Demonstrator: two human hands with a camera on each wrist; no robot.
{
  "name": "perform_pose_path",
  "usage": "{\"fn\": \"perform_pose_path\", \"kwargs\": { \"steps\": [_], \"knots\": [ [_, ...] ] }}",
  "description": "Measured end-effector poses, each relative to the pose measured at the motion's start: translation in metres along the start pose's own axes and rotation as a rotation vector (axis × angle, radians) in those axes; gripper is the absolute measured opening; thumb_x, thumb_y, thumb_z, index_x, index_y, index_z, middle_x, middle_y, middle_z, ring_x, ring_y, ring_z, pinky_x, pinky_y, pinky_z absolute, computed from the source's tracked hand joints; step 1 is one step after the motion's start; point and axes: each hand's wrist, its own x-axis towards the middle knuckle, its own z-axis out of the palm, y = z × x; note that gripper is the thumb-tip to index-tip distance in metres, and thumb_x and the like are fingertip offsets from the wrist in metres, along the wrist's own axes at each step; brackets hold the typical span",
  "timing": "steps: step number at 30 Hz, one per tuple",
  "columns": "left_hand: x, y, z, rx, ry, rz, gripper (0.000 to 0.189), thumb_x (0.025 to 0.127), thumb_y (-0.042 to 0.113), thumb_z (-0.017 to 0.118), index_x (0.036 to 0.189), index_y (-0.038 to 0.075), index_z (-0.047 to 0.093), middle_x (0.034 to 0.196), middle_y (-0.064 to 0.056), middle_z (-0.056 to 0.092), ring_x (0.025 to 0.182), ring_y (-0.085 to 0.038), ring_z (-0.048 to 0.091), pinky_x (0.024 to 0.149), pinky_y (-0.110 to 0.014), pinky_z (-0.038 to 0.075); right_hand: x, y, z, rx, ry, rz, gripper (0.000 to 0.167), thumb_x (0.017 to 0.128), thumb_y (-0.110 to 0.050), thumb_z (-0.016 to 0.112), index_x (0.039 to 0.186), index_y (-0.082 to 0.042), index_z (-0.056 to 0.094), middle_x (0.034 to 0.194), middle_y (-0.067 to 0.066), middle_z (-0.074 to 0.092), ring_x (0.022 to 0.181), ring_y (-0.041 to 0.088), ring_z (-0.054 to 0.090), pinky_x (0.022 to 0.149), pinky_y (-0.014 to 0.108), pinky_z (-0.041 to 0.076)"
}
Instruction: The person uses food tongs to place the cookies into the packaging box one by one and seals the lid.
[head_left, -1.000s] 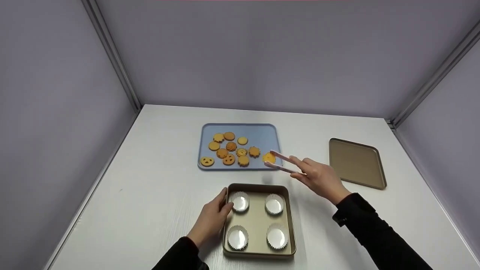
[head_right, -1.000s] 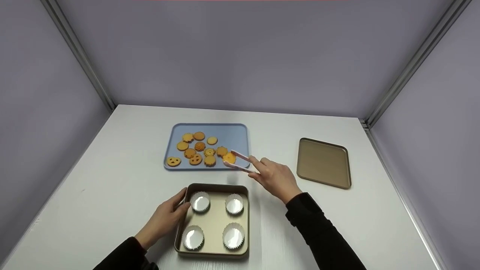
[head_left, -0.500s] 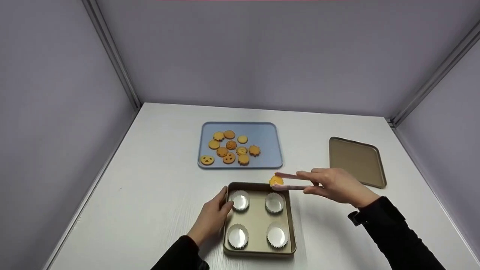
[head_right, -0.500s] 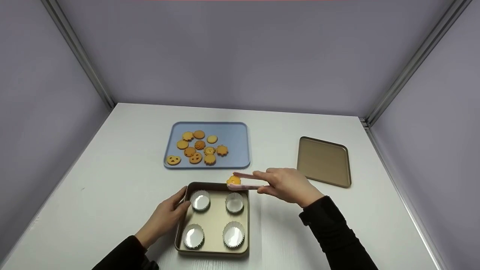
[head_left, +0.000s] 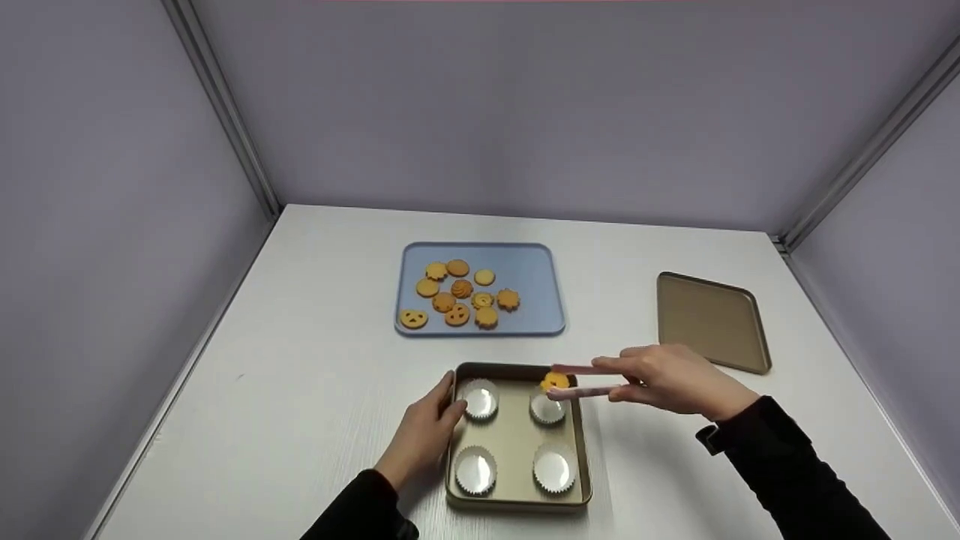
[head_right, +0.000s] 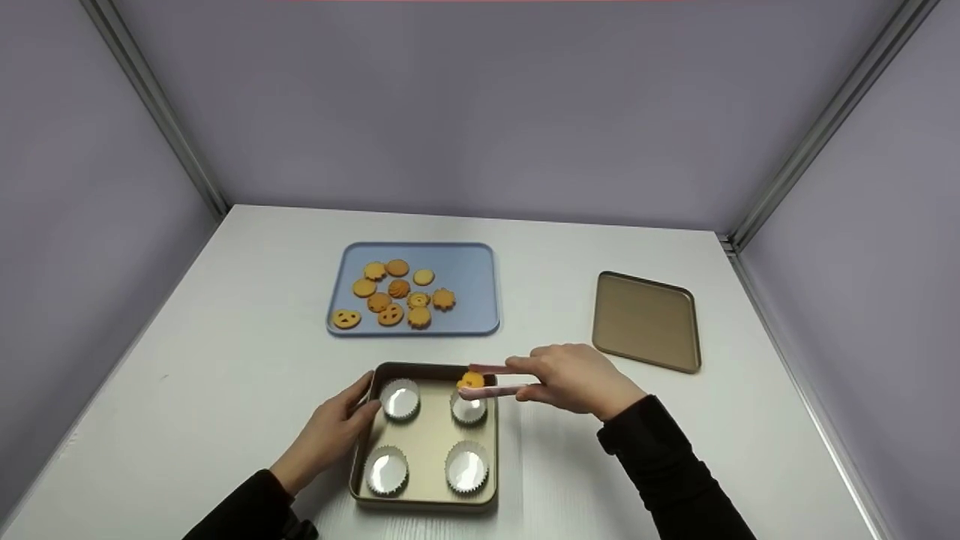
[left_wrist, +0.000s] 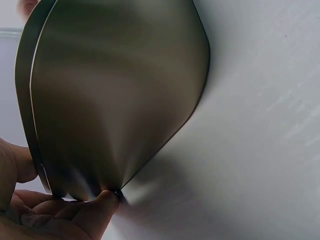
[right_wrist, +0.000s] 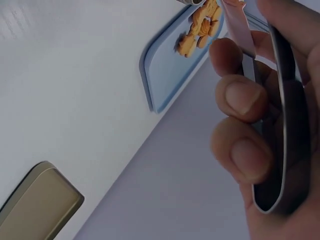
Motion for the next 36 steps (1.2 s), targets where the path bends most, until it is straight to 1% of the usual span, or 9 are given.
{"fn": "perform_pose_path", "kwargs": {
  "steps": [4,10,16,22,26,31,36],
  "knots": [
    [0.001,-0.001,0.0,0.003,0.005,-0.001,0.06,0.107,0.022,0.055,0.158,-0.002,0.033,0.155,-0.027,0.042,0.142,-0.044,0.042,0.12,-0.055,0.033,0.001,-0.005,0.0,-0.016,-0.041,0.014,0.041,0.089,-0.037,0.078,0.124,-0.017,0.072,0.077,-0.009,0.059,0.061,0.004,0.051,0.051,0.027,0.045],
    [0.001,0.001,-0.001,-0.003,-0.002,-0.006,0.061,0.107,0.022,0.055,0.158,-0.002,0.032,0.155,-0.027,0.042,0.142,-0.044,0.042,0.12,-0.055,0.032,0.005,-0.013,0.001,-0.07,-0.088,0.016,0.031,0.088,-0.039,0.079,0.112,-0.024,0.066,0.07,-0.011,0.05,0.056,0.005,0.044,0.046,0.025,0.038],
    [0.0,0.001,-0.001,-0.003,-0.004,-0.003,0.061,0.107,0.023,0.055,0.158,-0.001,0.032,0.156,-0.027,0.041,0.143,-0.044,0.041,0.121,-0.055,0.032,0.011,-0.019,0.004,-0.116,-0.104,0.003,0.034,0.086,-0.037,0.081,0.112,-0.022,0.066,0.071,-0.009,0.052,0.055,0.008,0.047,0.046,0.027,0.041],
    [0.0,0.001,-0.001,-0.011,-0.011,0.009,0.06,0.108,0.022,0.053,0.158,-0.003,0.032,0.156,-0.026,0.04,0.143,-0.043,0.042,0.12,-0.054,0.034,0.015,-0.021,0.008,-0.127,-0.144,0.027,0.034,0.085,-0.036,0.082,0.111,-0.021,0.065,0.071,-0.008,0.052,0.055,0.008,0.047,0.047,0.028,0.042],
    [-0.001,0.001,-0.001,-0.014,-0.011,0.011,0.06,0.108,0.022,0.053,0.158,-0.004,0.031,0.156,-0.027,0.04,0.143,-0.043,0.042,0.12,-0.054,0.033,0.017,-0.023,0.01,-0.149,-0.129,0.024,0.034,0.083,-0.036,0.084,0.106,-0.021,0.063,0.07,-0.008,0.052,0.054,0.009,0.047,0.046,0.028,0.042],
    [-0.001,0.001,-0.001,-0.008,-0.003,0.021,0.06,0.108,0.022,0.054,0.157,-0.005,0.033,0.156,-0.027,0.041,0.142,-0.043,0.043,0.12,-0.054,0.034,0.02,-0.027,0.013,-0.204,-0.095,0.0,0.036,0.08,-0.036,0.086,0.099,-0.02,0.061,0.068,-0.007,0.052,0.051,0.011,0.05,0.043,0.03,0.042],
    [-0.002,0.002,0.0,-0.004,0.001,0.02,0.06,0.108,0.023,0.054,0.157,-0.004,0.033,0.156,-0.027,0.041,0.142,-0.043,0.042,0.12,-0.055,0.033,0.024,-0.032,0.016,-0.246,-0.082,-0.012,0.035,0.079,-0.036,0.087,0.097,-0.018,0.063,0.066,-0.005,0.052,0.05,0.013,0.051,0.041,0.03,0.041]
  ]
}}
